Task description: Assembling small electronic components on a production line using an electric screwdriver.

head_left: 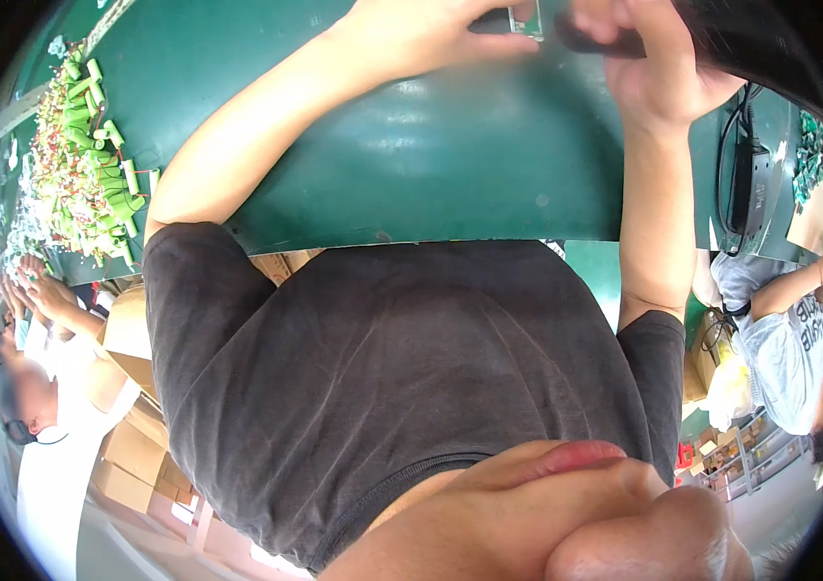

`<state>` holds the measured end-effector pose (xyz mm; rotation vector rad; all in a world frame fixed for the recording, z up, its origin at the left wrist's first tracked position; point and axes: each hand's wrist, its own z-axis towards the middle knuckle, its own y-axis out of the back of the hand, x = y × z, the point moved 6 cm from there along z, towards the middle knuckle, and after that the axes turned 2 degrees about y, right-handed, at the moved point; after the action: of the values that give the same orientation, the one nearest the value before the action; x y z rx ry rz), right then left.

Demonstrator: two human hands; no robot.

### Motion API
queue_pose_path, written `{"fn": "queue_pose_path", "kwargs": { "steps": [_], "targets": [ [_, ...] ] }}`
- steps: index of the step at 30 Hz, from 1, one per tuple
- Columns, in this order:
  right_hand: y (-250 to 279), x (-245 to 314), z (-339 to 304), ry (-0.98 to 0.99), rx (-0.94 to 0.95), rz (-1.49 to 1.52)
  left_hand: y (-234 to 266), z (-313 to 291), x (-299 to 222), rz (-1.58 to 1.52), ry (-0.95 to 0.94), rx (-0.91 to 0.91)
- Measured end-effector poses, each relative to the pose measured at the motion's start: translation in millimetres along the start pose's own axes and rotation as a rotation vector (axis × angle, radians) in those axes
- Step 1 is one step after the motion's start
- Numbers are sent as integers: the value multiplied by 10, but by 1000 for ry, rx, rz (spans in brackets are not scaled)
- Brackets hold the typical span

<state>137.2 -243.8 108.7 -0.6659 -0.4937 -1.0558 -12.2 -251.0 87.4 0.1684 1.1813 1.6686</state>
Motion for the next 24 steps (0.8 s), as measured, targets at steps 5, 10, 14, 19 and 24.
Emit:
{"fn": "queue_pose_path", "kwargs": {
  "steps": [5,10,14,19,24],
  "targets": [
    [-1,-50,-29,72,-72,-28,126,118,171,-7,34,89],
    [93,101,-32,25,-273,11,232,220,288,8,101,129],
    [4,69,-17,-170,-204,-5,639,351,687,118,238,86],
    [-127,-140,-100,-356,-99,-28,788,509,1991,358,338,-72],
    [-116,-92,-63,-411,-106,59,747,637,2120,526,216,-75]
  ]
}}
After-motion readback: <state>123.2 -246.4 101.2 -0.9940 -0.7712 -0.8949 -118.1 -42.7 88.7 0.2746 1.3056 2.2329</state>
